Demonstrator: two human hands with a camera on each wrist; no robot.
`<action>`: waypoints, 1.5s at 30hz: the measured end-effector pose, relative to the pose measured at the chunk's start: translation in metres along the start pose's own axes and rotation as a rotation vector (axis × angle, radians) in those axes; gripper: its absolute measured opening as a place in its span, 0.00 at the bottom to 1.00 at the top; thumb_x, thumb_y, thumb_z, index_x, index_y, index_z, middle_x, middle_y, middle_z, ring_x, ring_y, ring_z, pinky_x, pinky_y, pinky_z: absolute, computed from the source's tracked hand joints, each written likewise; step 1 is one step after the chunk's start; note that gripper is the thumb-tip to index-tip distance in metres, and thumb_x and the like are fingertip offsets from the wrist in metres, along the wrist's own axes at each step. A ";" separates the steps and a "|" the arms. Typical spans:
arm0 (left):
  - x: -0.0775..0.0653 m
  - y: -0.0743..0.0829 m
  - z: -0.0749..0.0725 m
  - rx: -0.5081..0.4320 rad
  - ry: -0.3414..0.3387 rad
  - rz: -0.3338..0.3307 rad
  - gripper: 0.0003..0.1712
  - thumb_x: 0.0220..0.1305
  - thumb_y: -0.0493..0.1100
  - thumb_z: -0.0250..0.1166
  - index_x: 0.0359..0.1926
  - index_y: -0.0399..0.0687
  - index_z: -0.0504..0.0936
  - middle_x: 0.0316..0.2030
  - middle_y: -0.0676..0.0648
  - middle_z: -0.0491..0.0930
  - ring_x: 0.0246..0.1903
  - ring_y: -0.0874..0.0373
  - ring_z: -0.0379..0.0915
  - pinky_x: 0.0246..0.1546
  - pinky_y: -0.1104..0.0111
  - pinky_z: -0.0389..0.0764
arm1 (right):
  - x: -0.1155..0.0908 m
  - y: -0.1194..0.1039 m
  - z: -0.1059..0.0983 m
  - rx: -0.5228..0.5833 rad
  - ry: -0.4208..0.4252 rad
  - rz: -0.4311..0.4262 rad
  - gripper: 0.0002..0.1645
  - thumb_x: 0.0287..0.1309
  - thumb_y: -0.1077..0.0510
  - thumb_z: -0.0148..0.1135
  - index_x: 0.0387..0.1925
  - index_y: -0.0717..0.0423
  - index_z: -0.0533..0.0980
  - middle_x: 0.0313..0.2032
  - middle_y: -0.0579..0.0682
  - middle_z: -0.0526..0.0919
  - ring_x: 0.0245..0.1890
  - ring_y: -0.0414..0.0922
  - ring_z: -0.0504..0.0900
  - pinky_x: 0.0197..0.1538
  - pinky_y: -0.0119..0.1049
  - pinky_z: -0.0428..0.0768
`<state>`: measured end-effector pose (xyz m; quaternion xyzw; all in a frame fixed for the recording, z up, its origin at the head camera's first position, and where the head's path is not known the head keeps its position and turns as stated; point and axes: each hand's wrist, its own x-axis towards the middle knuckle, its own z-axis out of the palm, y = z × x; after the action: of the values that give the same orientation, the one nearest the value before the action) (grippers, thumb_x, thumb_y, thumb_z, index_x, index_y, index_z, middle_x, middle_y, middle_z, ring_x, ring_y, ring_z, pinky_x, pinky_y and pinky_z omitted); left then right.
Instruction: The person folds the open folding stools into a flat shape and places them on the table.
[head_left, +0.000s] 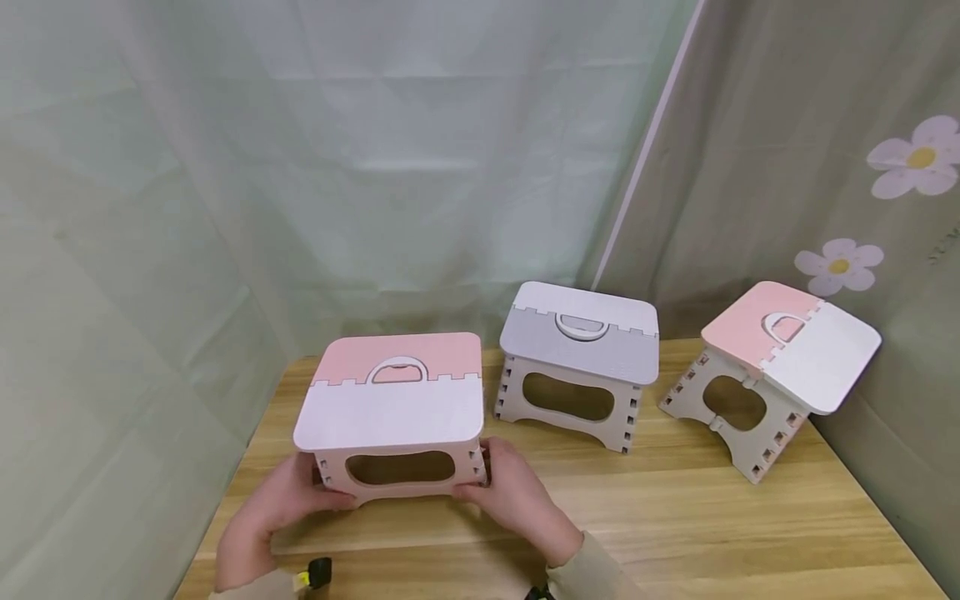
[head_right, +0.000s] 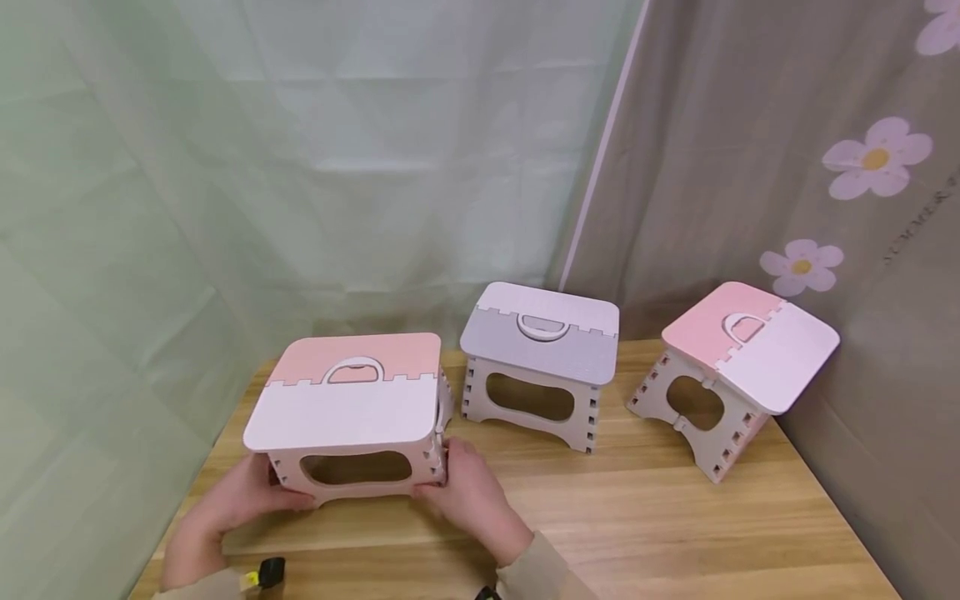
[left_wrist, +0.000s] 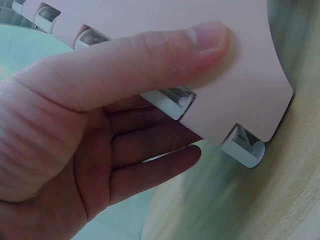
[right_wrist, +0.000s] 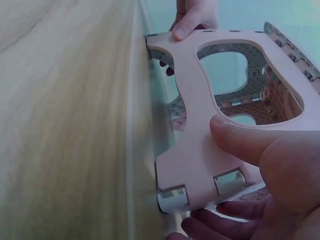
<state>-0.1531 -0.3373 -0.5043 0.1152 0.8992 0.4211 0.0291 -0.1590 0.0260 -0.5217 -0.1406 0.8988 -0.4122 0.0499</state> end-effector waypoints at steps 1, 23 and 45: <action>0.001 0.000 0.000 -0.002 -0.002 -0.005 0.61 0.44 0.53 0.91 0.74 0.42 0.66 0.61 0.43 0.80 0.53 0.55 0.76 0.54 0.71 0.77 | 0.000 0.000 0.001 0.000 0.011 -0.001 0.47 0.52 0.40 0.85 0.64 0.62 0.74 0.50 0.50 0.83 0.50 0.47 0.82 0.55 0.49 0.81; 0.000 0.005 0.006 -0.100 0.011 0.068 0.60 0.48 0.44 0.89 0.76 0.44 0.63 0.64 0.42 0.76 0.56 0.62 0.72 0.57 0.78 0.70 | -0.001 -0.001 0.007 -0.041 0.018 -0.077 0.33 0.59 0.50 0.82 0.58 0.59 0.75 0.45 0.46 0.80 0.45 0.43 0.80 0.50 0.45 0.82; 0.000 0.002 0.007 -0.150 -0.009 0.082 0.56 0.50 0.41 0.88 0.75 0.46 0.64 0.64 0.44 0.75 0.57 0.63 0.71 0.58 0.77 0.70 | 0.000 0.003 0.008 -0.040 0.016 -0.153 0.29 0.59 0.53 0.81 0.57 0.54 0.77 0.45 0.44 0.82 0.47 0.42 0.82 0.52 0.43 0.83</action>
<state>-0.1520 -0.3303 -0.5071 0.1515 0.8596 0.4874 0.0242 -0.1582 0.0214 -0.5291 -0.2064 0.8939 -0.3979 0.0084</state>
